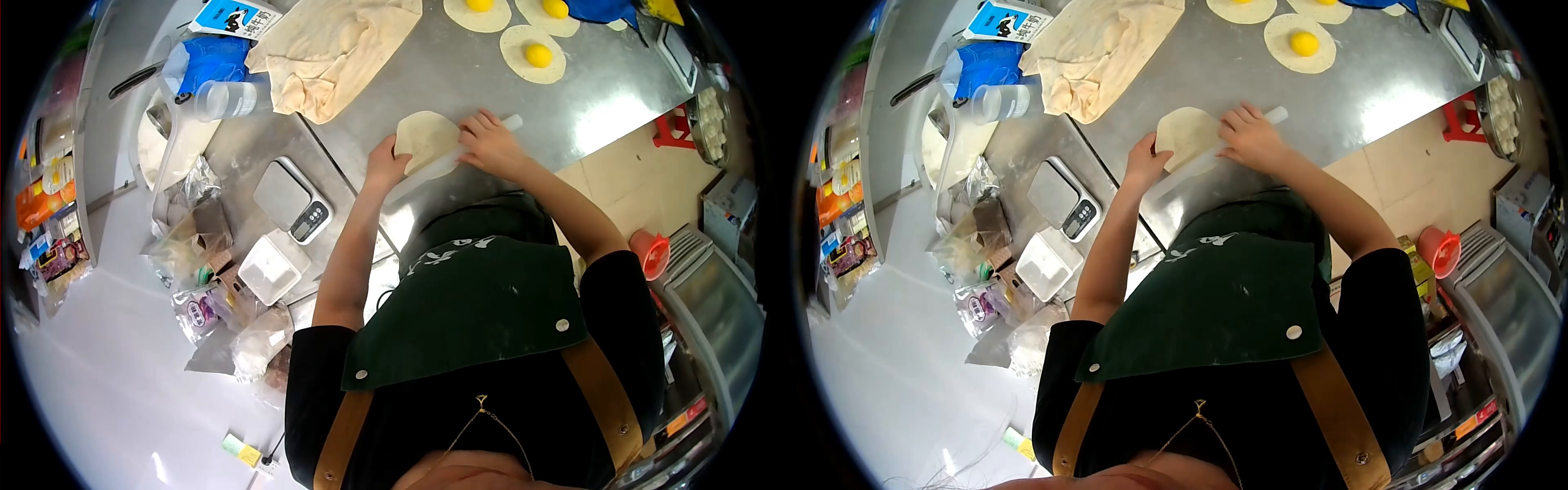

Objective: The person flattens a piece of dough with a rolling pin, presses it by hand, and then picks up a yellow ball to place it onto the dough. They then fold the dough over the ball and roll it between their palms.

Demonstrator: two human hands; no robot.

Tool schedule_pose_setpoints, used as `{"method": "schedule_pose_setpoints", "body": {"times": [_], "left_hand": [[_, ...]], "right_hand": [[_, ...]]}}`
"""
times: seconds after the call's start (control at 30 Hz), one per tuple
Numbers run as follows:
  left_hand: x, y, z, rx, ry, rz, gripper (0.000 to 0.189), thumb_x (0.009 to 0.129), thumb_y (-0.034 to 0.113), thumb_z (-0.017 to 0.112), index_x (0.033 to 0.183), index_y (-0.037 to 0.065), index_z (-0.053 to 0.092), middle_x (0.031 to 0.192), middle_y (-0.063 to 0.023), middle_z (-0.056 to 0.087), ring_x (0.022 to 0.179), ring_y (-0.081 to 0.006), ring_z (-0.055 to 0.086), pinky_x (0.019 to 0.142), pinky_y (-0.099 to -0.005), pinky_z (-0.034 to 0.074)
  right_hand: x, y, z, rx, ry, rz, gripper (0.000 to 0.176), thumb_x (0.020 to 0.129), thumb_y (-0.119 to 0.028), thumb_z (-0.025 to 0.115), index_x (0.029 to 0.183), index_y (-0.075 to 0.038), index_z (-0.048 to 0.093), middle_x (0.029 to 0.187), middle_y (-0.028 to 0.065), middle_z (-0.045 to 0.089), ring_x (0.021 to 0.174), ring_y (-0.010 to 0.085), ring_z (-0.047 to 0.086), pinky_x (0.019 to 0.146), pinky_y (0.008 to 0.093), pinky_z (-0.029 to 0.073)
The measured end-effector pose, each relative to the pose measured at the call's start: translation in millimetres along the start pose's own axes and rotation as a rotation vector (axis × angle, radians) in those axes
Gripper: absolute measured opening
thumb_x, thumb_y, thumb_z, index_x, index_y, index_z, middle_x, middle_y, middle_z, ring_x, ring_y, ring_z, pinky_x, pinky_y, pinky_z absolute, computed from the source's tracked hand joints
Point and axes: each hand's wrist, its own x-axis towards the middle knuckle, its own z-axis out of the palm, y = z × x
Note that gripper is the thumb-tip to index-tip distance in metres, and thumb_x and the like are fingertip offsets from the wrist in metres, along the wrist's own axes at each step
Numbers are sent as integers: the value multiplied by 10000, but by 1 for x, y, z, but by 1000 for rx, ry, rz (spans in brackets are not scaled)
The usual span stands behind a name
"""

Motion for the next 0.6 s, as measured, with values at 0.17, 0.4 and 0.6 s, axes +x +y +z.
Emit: {"method": "schedule_pose_setpoints", "body": {"times": [0.17, 0.4, 0.6], "left_hand": [[18, -14, 9, -241, 54, -36, 314, 796, 118, 681, 1073, -25, 651, 919, -150, 694, 824, -229, 650, 746, -331, 502], [36, -13, 1, -392, 0, -85, 232, 782, 117, 702, 950, -41, 681, 792, -81, 670, 714, -142, 602, 661, -300, 478], [45, 1, -13, -240, -124, -68, 196, 726, 85, 736, 862, -52, 702, 719, -65, 651, 664, -123, 581, 597, -289, 453]], "right_hand": [[18, -13, 41, -195, 193, 267, 452, 858, -344, 608, 1193, -41, 590, 1395, 186, 467, 1327, 328, 411, 1109, 508, 301], [36, -14, 38, -256, 131, 310, 500, 882, -253, 538, 1328, -30, 507, 1452, 204, 416, 1354, 352, 385, 1111, 536, 282], [25, -16, 39, -221, 102, 316, 569, 900, -292, 526, 1390, -20, 429, 1484, 200, 378, 1370, 352, 360, 1119, 526, 268]]}}
